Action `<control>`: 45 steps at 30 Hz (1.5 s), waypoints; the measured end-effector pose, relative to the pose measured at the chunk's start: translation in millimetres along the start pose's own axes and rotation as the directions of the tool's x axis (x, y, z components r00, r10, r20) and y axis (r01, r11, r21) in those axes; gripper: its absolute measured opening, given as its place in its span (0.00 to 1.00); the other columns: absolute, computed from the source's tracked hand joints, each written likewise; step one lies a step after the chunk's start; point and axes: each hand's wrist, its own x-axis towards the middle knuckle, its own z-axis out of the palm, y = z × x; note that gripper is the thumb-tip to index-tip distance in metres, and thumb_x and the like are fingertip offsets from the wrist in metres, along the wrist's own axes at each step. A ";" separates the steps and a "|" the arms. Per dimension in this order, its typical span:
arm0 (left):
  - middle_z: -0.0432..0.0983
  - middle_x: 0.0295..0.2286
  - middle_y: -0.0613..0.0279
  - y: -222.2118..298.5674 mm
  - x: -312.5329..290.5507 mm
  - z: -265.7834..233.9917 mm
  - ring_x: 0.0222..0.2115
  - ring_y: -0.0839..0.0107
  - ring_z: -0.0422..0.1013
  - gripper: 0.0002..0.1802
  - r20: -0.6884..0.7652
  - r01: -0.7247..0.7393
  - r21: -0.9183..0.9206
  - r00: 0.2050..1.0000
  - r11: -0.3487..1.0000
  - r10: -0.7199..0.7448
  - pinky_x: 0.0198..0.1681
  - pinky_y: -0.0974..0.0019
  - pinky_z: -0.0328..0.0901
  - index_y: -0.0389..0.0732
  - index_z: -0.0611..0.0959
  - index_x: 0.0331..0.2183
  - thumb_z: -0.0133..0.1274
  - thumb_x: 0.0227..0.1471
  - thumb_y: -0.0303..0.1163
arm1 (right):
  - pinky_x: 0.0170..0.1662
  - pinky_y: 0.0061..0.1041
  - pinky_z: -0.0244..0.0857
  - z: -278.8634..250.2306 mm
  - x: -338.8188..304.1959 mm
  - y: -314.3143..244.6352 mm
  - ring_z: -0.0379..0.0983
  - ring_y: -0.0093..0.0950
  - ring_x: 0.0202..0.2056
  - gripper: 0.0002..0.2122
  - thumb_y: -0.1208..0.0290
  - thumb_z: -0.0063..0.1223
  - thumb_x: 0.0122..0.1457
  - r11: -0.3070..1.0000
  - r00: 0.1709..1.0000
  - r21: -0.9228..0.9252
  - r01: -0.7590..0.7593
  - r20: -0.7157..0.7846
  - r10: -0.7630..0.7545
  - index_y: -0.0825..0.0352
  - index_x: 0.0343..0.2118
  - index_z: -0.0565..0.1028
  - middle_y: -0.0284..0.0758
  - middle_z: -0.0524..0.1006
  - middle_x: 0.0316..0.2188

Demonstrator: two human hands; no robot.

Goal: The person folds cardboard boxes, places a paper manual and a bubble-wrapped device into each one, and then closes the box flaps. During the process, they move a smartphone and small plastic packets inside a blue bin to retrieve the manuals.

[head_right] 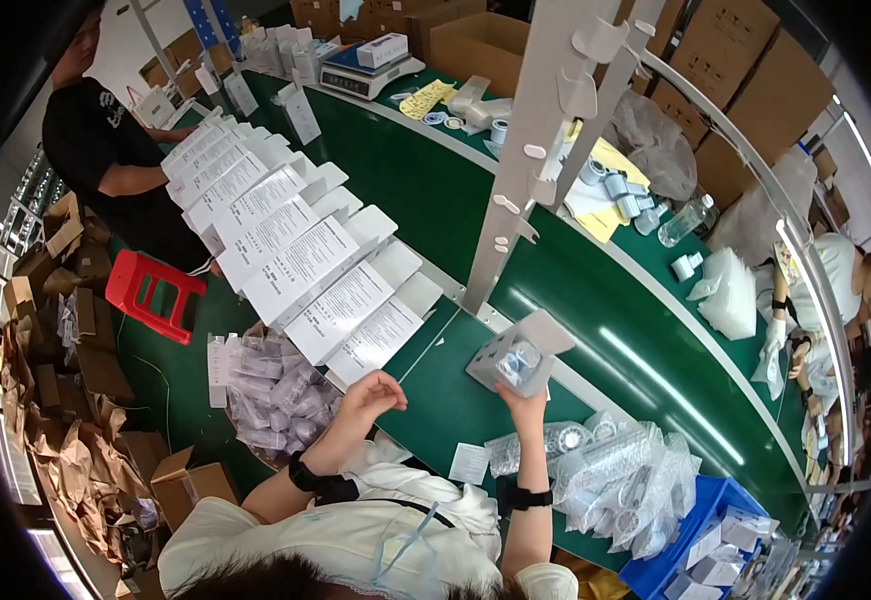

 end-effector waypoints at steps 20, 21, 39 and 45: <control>0.48 0.54 0.45 154.9 19.2 -40.6 0.54 0.52 0.48 0.41 0.143 0.090 0.881 0.885 -0.464 0.442 0.55 0.47 0.42 0.36 0.59 0.52 0.58 0.36 0.31 | 0.51 0.30 0.56 66.1 34.7 -69.0 0.60 0.36 0.50 0.34 0.81 0.58 0.37 0.931 0.908 -0.325 0.168 -0.317 -0.275 0.68 0.51 0.56 0.41 0.65 0.46; 0.48 0.54 0.45 155.4 21.1 -43.6 0.54 0.52 0.48 0.41 0.156 0.075 0.880 0.886 -0.469 0.436 0.55 0.47 0.42 0.36 0.59 0.52 0.58 0.36 0.31 | 0.51 0.31 0.56 71.5 21.8 -76.0 0.59 0.36 0.50 0.32 0.81 0.57 0.38 0.947 0.894 -0.294 0.132 -0.377 -0.242 0.68 0.50 0.57 0.41 0.65 0.46; 0.48 0.51 0.41 112.2 -68.3 22.4 0.49 0.46 0.52 0.51 0.617 -0.591 0.787 0.735 -0.180 0.282 0.49 0.52 0.52 0.38 0.55 0.53 0.64 0.28 0.33 | 0.55 0.32 0.52 91.7 -100.4 -200.2 0.53 0.35 0.55 0.46 0.70 0.63 0.41 0.620 0.955 0.777 0.106 0.094 -0.282 0.64 0.59 0.40 0.43 0.54 0.54; 0.47 0.50 0.47 56.4 -40.6 62.0 0.50 0.50 0.51 0.54 0.651 -0.729 0.652 0.679 0.208 0.338 0.49 0.54 0.53 0.40 0.54 0.53 0.68 0.26 0.39 | 0.57 0.33 0.47 29.9 -116.3 -192.6 0.45 0.35 0.59 0.50 0.69 0.64 0.39 0.991 0.988 0.115 0.061 0.132 -0.076 0.64 0.59 0.36 0.43 0.46 0.58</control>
